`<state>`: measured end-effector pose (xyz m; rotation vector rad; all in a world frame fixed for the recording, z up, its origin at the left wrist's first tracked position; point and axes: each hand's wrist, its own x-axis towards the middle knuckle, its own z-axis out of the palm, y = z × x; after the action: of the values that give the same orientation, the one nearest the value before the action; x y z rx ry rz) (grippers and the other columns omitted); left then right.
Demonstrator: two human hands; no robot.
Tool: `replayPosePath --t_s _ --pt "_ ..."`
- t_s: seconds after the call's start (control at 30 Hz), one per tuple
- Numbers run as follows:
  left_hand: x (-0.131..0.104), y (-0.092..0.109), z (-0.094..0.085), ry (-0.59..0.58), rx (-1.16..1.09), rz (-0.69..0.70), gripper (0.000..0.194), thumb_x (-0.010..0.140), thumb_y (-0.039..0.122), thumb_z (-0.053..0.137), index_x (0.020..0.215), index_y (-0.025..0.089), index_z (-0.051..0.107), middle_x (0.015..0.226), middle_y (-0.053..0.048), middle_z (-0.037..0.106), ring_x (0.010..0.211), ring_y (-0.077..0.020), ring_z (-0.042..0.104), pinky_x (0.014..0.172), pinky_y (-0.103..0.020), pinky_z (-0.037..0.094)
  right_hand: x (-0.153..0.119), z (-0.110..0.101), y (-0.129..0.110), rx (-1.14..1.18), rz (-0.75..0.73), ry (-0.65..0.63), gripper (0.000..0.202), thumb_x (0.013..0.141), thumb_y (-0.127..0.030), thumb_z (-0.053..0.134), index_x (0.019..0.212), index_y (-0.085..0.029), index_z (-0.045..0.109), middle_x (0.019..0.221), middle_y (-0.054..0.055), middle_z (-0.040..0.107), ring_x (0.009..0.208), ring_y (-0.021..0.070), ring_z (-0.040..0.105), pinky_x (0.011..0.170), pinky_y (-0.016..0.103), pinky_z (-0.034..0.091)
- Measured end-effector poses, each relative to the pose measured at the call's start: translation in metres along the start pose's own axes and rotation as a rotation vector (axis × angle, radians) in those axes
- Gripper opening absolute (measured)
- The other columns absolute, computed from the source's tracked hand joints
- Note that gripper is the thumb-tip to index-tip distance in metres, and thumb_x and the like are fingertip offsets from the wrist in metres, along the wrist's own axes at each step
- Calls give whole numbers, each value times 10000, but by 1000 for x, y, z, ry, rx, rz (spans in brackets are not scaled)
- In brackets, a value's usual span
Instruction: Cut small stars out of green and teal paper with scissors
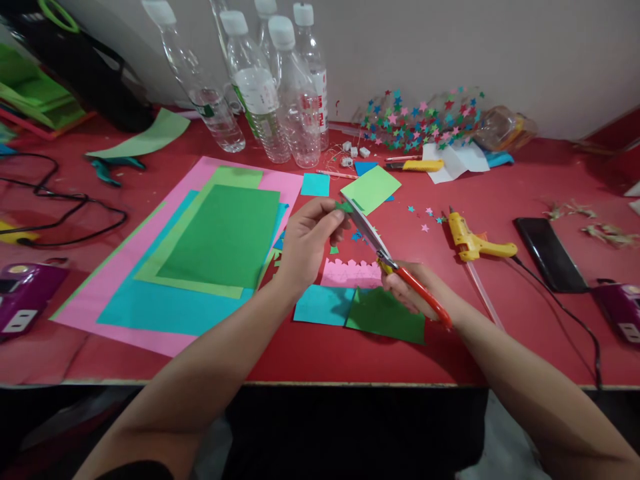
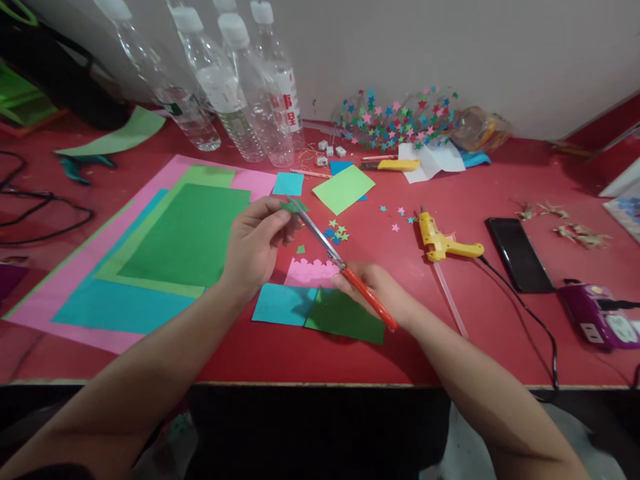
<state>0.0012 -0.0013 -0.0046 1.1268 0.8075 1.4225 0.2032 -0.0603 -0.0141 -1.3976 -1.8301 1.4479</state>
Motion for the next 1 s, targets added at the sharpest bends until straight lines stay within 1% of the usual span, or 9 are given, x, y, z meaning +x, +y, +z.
replayPosePath --t_s 0.13,0.27,0.4,0.67,1.0 --pt "2 0 -1 6 23 -5 63 791 175 591 733 188 610 629 37 634 494 -39 503 468 -164 406 0 -1 0 11 1 -9 334 876 -480 500 717 -194 427 551 -67 371 457 71 343 452 221 275" --pt "4 3 -6 -10 79 4 48 775 186 614 728 187 625 600 41 627 472 -42 489 452 -167 397 -2 -3 -8 27 -6 -23 379 860 -530 502 706 -198 406 547 -71 342 457 67 313 449 225 254" --pt "6 9 -10 -30 165 7 71 767 205 629 701 179 637 582 38 615 477 -44 490 460 -169 397 -2 -5 -13 8 -13 -36 401 845 -557 518 707 -192 426 550 -66 351 457 68 312 445 229 246" --pt "6 10 -10 -20 203 -4 87 759 229 619 689 178 629 578 32 616 466 -50 483 454 -178 393 -1 -2 -6 9 -12 -24 397 877 -544 488 696 -200 407 534 -67 355 447 69 319 432 227 252" --pt "9 17 -11 -35 213 -21 89 729 215 635 654 168 635 533 29 600 438 -51 465 421 -179 371 0 -4 -6 14 -26 -46 398 866 -545 503 690 -199 412 510 -74 361 431 68 329 434 227 255"
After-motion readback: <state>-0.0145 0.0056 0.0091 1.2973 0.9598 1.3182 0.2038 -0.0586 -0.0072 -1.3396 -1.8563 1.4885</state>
